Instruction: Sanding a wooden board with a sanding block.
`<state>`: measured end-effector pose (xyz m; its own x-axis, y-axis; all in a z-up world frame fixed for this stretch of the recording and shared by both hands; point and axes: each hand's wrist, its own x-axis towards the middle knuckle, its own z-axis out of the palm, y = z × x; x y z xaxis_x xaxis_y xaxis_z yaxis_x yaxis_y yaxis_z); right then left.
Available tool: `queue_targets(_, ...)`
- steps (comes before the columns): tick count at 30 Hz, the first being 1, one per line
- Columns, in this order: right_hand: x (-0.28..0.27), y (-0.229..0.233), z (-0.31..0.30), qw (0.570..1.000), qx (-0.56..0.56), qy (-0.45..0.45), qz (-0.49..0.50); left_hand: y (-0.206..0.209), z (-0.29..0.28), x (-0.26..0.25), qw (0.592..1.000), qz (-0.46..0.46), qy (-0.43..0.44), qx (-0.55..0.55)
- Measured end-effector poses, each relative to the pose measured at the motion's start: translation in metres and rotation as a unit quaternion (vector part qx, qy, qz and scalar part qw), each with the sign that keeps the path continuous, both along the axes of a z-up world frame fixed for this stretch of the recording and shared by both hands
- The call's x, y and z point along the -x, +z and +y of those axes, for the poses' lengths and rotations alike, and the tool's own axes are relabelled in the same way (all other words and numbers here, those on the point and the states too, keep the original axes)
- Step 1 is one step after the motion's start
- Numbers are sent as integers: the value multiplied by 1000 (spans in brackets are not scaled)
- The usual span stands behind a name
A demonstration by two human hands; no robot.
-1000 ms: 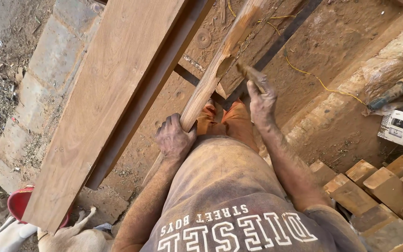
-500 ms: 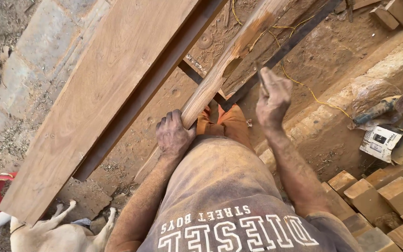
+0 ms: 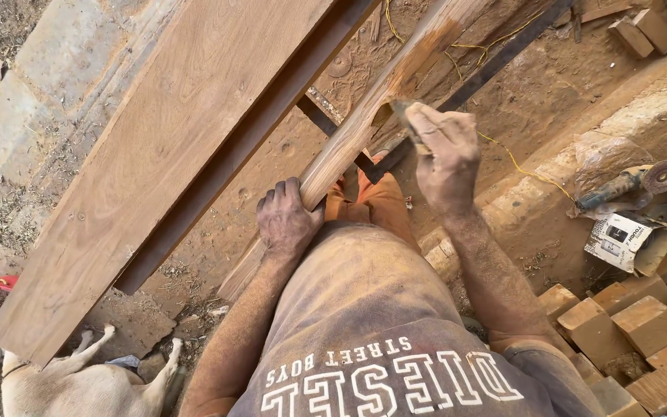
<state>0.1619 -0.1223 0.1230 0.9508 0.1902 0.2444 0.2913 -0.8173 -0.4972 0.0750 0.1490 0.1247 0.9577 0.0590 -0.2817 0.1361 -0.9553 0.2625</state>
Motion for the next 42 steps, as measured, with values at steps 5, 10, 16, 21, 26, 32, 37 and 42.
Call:
queue_targets(5, -6, -26, -17, 880, -373, -227, 189, 2, 1, -3, 1000, 24, -9, -10)
queue_targets(10, -6, -54, -20, 836, -494, -205, 120, 5, -2, -5, 1000, 3, -10, 3)
queue_targets(16, -4, -40, 16, 820, -381, -346, 250, 6, -2, 0, 1000, -1, -11, 1)
queue_targets(21, 37, -32, 15, 925, -341, -115, 123, 4, -1, -5, 1000, 9, 4, 4)
queue_targets(26, 18, -3, -6, 988, -148, -28, 44, 6, 1, -5, 999, 7, 24, 25)
queue_targets(32, -38, 49, 10, 991, 121, 36, 38, 5, 8, -4, 999, -3, 12, 31)
queue_targets(37, -50, 33, 21, 965, 192, 103, 147, -6, 11, 5, 1000, -22, 1, 16)
queue_targets(42, 1, 54, 57, 954, 188, 193, 131, -1, 12, 3, 999, -26, 3, 25)
